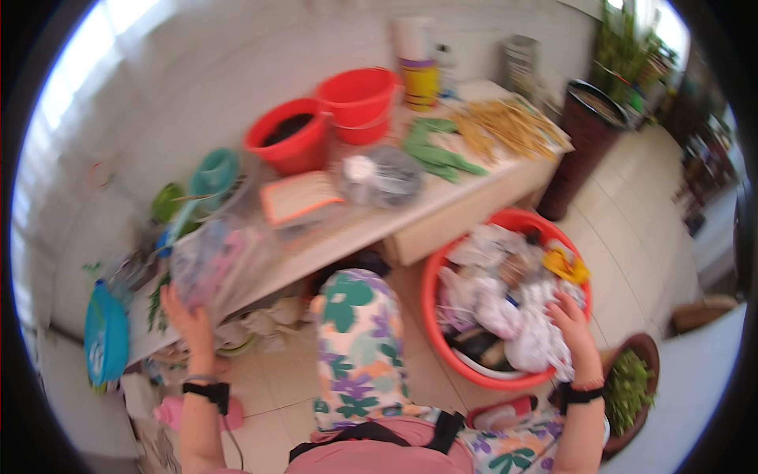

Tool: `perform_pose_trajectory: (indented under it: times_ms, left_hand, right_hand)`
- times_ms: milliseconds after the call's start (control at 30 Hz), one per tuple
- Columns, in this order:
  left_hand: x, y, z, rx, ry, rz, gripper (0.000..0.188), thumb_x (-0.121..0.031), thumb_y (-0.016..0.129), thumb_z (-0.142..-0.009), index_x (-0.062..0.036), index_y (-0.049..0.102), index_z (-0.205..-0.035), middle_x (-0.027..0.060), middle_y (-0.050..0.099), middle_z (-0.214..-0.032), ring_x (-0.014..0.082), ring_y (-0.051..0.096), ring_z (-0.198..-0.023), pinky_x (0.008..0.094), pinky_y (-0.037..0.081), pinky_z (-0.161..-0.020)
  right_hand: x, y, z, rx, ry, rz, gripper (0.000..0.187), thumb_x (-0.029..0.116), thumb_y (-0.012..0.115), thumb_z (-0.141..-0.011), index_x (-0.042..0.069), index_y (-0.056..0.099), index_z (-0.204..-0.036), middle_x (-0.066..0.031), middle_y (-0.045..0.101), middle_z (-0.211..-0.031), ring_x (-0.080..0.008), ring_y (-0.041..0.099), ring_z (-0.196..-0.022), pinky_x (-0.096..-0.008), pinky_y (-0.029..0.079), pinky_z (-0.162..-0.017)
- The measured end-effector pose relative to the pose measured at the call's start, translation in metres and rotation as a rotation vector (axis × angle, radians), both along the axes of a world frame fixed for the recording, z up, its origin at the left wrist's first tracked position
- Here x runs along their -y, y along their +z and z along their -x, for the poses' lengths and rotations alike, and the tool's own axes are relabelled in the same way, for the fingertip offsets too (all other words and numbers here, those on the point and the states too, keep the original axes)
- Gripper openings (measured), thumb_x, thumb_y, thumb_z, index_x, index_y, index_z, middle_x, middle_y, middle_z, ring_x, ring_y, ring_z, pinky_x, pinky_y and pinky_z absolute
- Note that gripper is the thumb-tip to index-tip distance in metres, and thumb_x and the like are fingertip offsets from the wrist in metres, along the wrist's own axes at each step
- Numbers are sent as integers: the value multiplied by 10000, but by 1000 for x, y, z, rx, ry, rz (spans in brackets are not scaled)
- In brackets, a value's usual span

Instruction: Sorting clothes and household items from a laundry bucket into plastic bags.

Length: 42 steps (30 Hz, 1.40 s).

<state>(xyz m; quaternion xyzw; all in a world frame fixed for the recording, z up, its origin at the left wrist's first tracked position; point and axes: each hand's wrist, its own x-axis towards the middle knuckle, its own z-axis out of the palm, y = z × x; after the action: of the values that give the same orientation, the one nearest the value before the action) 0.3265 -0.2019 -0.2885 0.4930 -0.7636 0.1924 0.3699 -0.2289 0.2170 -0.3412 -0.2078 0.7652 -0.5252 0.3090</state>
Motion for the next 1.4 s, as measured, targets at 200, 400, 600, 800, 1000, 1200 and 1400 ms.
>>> perform_pose_trajectory:
  times_ms: [200, 400, 600, 800, 1000, 1200, 1400]
  left_hand:
    - [63, -27, -59, 308, 137, -20, 515, -5, 479, -801, -24, 456, -1316, 236, 443, -1348, 398, 424, -1232, 465, 319, -1038]
    - [-28, 67, 84, -96, -122, 273, 419, 0, 484, -857, -28, 487, -1276, 180, 416, -1384, 332, 388, -1282, 441, 300, -1054]
    - [-136, 117, 275, 162, -888, -127, 377, 25, 592, -784, -32, 563, -1156, 177, 478, -1307, 330, 434, -1243, 436, 346, -1021]
    - [-197, 10, 428, 543, -1519, -481, 342, -55, 656, -715, -16, 580, -1046, 187, 531, -1210, 343, 497, -1144, 438, 394, -958]
    - [-227, -134, 503, 812, -1467, -354, 571, -186, 709, -714, -5, 509, -1217, 198, 490, -1276, 341, 451, -1212, 481, 329, -1040]
    - [-256, -192, 462, 954, -1191, -559, 654, -179, 715, -712, -100, 442, -1301, 174, 444, -1325, 332, 419, -1242, 529, 305, -1033]
    - [-225, -191, 479, 813, -1168, -746, 329, -104, 619, -787, -80, 536, -1104, 167, 594, -1070, 354, 583, -971, 448, 465, -819]
  right_hand:
    - [4, 16, 1, -39, -35, 61, 418, 214, 586, -918, 5, 484, -1266, -107, 600, -1095, -180, 556, -1030, -296, 432, -907]
    - [-3, 33, 11, 13, -247, 202, 413, 201, 581, -921, -7, 476, -1261, -77, 595, -1076, -143, 557, -1001, -270, 428, -888]
    - [-3, 45, 10, 22, -302, 270, 416, 239, 557, -927, 10, 481, -1266, -85, 595, -1117, -151, 557, -1027, -284, 423, -893]
    - [-6, 29, 16, -38, -285, 299, 388, 176, 557, -924, 1, 478, -1261, -94, 594, -1132, -148, 551, -1058, -284, 423, -928]
    - [-8, 34, 19, -141, -264, 323, 349, 139, 555, -924, -13, 482, -1229, -76, 574, -1085, -140, 550, -1024, -275, 456, -895]
    - [-17, 40, 16, -207, -315, 259, 369, 142, 561, -904, -15, 478, -1227, -130, 587, -1098, -196, 574, -1022, -311, 472, -877]
    - [-22, 37, 13, -275, -331, 204, 369, 157, 581, -882, 0, 499, -1205, -153, 603, -1096, -239, 590, -1020, -340, 474, -873]
